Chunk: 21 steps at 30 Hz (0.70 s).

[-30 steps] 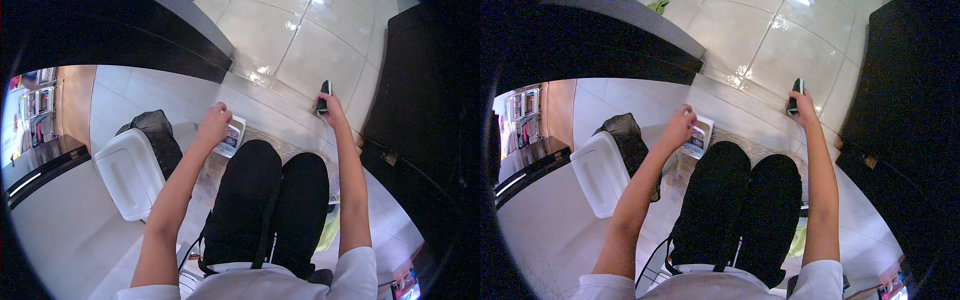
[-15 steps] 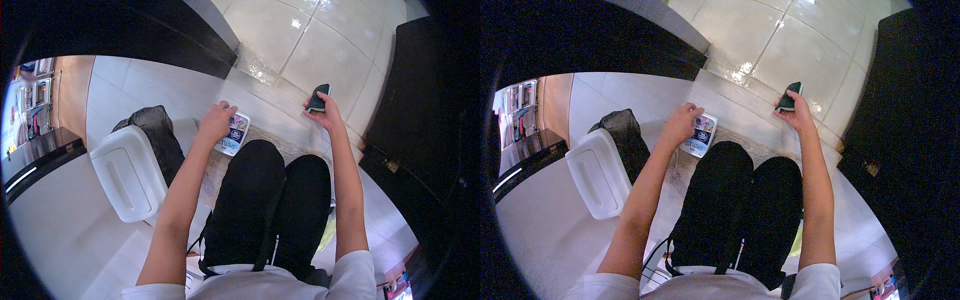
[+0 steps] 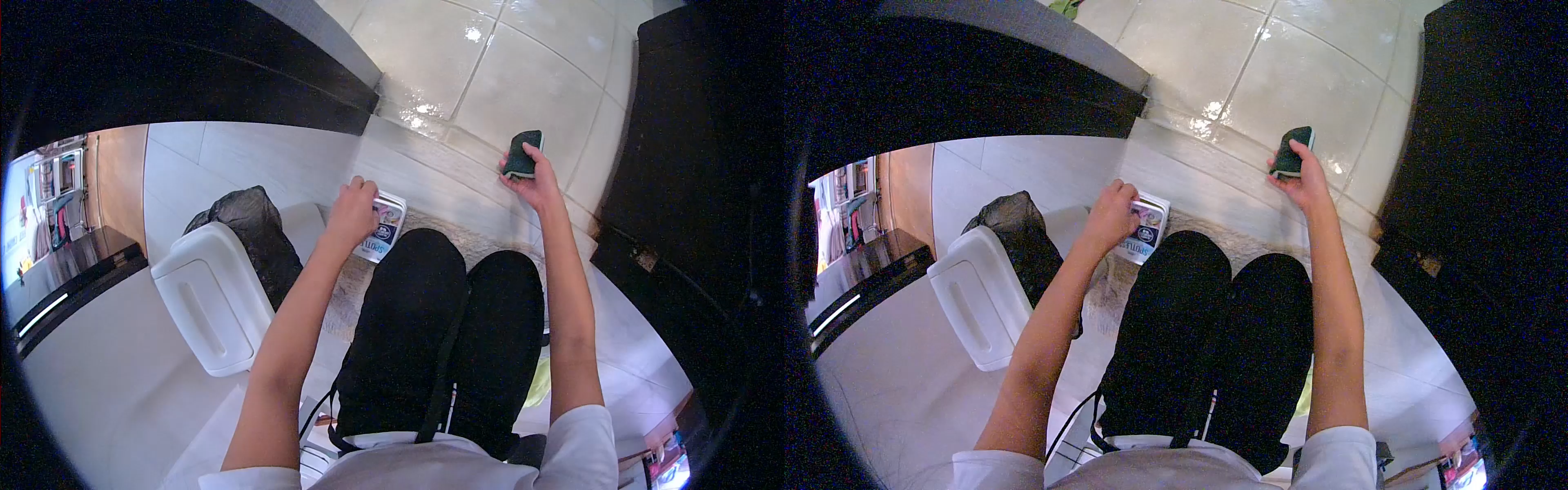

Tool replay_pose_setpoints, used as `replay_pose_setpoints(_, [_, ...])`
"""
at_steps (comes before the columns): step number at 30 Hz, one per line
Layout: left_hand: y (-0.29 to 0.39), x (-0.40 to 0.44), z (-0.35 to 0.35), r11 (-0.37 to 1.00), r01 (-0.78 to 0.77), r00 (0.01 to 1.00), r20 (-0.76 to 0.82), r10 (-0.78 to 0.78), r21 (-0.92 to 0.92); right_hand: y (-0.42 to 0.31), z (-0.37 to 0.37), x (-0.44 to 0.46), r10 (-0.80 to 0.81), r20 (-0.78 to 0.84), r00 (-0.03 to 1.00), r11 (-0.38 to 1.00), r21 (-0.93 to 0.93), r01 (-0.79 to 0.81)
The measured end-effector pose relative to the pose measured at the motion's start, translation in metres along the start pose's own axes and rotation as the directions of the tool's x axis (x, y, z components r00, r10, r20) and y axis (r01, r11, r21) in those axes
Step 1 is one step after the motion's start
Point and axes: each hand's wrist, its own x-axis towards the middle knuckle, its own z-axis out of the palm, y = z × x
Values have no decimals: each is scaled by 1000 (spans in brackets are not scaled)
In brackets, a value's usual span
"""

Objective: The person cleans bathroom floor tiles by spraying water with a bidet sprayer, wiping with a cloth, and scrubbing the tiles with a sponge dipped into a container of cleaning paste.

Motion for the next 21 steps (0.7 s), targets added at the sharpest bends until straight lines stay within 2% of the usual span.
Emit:
replay_pose_setpoints(2, [-5, -1, -1, 979, 111, 993, 45, -105, -171, 1, 10, -8, -48, 10, 999, 997, -52, 49])
replay_pose_setpoints(3, [-6, -5, -4, 979, 117, 993, 50, -110, -170, 3, 18, -13, -41, 10, 999, 998, -51, 41])
replay_pose_setpoints(5, [-5, -17, -17, 944, 138, 990, 48, -130, -301, 11, 36, -22, -59, 92, 994, 982, -175, 74])
replay_pose_setpoints(6, [-4, -25, -21, 944, 140, 990, 46, -133, -298, 20, 45, -24, -81, 143, 986, 962, -247, 114])
replay_pose_setpoints(8, [-1, -44, -29, 889, 97, 981, -105, -160, -447, 34, 65, -36, -46, 235, 971, 913, -384, 136])
replay_pose_setpoints(9, [7, -53, -37, 890, 102, 981, -103, -164, -445, 42, 75, -39, -27, 281, 959, 895, -420, 148])
replay_pose_setpoints(11, [30, -73, -56, 903, 213, 954, -121, -275, -373, 59, 98, -48, -48, 449, 892, 771, -551, 319])
replay_pose_setpoints(12, [34, -83, -59, 901, 218, 952, -123, -281, -374, 72, 102, -44, -84, 466, 881, 599, -683, 419])
replay_pose_setpoints(13, [38, -93, -62, 915, 211, 948, -157, -277, -344, 80, 109, -50, -80, 470, 879, 599, -683, 419])
replay_pose_setpoints(14, [41, -102, -65, 928, 204, 944, -190, -271, -311, 90, 117, -56, -150, 657, 739, 281, -688, 669])
replay_pose_setpoints(15, [43, -108, -69, 928, 206, 942, -193, -273, -309, 98, 125, -62, -137, 821, 554, -75, -567, 821])
replay_pose_setpoints(17, [49, -116, -77, 961, 194, 963, -148, -225, -197, 103, 153, -80, 191, 851, 489, -505, -342, 793])
replay_pose_setpoints(18, [52, -119, -81, 964, 214, 962, -140, -236, -156, 123, 154, -75, 271, 864, 425, -600, -193, 776])
replay_pose_setpoints(19, [54, -121, -84, 965, 211, 962, -140, -233, -156, 138, 156, -73, 269, 864, 426, -602, -195, 775])
replay_pose_setpoints(21, [55, -123, -92, 966, 218, 958, -158, -238, -138, 161, 162, -68, 349, 891, 290, -675, 24, 737])
